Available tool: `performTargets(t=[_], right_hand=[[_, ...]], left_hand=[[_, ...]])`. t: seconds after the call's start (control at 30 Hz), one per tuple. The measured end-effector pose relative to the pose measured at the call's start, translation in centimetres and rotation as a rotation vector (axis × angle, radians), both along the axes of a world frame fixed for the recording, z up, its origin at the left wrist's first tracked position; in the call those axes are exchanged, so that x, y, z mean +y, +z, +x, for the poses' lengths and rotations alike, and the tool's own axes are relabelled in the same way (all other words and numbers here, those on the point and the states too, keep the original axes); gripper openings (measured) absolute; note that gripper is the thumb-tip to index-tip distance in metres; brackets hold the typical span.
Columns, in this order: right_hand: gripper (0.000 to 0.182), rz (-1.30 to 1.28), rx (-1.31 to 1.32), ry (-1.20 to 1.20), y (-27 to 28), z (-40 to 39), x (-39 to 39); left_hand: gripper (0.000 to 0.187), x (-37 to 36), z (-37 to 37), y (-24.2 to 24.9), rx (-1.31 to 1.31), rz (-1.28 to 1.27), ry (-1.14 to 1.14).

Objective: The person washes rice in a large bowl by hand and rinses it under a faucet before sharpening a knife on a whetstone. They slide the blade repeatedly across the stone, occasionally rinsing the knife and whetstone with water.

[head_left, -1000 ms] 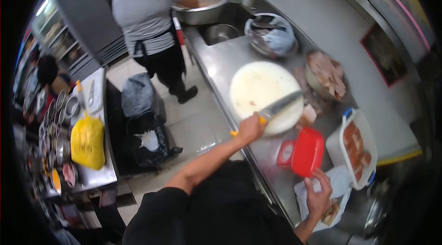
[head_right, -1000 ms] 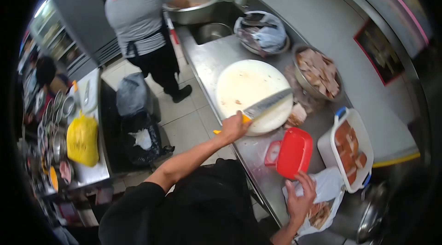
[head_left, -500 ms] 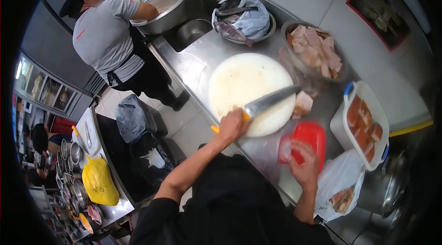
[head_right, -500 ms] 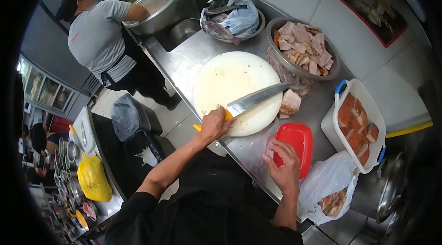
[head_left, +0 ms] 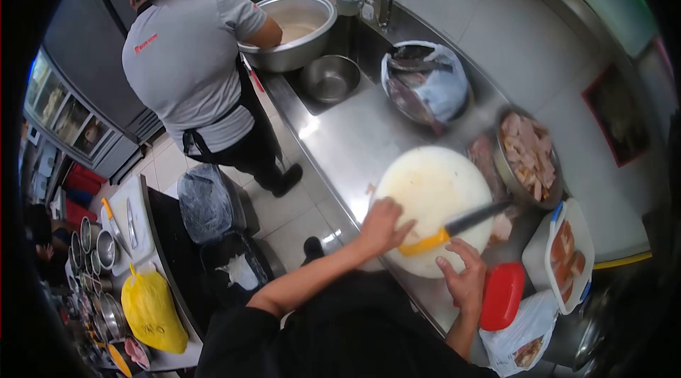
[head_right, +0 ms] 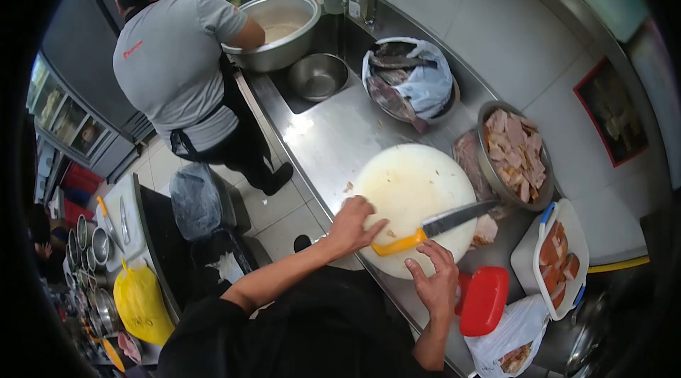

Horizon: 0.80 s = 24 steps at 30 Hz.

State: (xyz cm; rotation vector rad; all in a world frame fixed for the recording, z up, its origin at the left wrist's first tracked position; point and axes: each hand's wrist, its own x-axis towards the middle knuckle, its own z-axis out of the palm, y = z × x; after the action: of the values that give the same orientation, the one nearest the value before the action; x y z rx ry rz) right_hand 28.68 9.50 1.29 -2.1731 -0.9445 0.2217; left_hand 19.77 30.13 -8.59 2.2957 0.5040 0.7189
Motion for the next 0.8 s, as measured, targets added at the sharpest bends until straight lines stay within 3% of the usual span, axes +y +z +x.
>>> performTargets(t=[0.07, 0.13, 0.27, 0.4, 0.53, 0.8], right_hand=[[0.031, -0.026, -0.034, 0.038, 0.8, -0.8, 3.9], [0.032, -0.044, -0.036, 0.071, 1.9, -1.3, 7.9], [0.032, -0.026, -0.073, 0.113, 2.5, -2.1, 15.4], [0.036, -0.045, -0.082, 0.173, 2.6, -2.9, 22.1], [0.039, -0.042, -0.062, 0.229, 1.8, -3.3, 27.3], [0.039, 0.048, -0.164, 0.227, 0.4, -0.1, 33.5]], left_hand=[[0.033, 4.9, -4.6, -1.6, 0.024, -0.053, 0.140], [0.035, 9.7, -10.1, -2.1, 0.268, -0.231, 0.306], [0.050, 17.5, -21.2, -6.4, 0.445, -0.154, 0.570], [0.053, 21.9, -27.8, -8.3, 0.568, -0.281, 0.707], [0.049, 24.7, -27.8, -8.5, 0.525, -0.432, 0.653], [0.048, 28.4, -19.0, -5.4, 0.385, -0.644, 0.324]])
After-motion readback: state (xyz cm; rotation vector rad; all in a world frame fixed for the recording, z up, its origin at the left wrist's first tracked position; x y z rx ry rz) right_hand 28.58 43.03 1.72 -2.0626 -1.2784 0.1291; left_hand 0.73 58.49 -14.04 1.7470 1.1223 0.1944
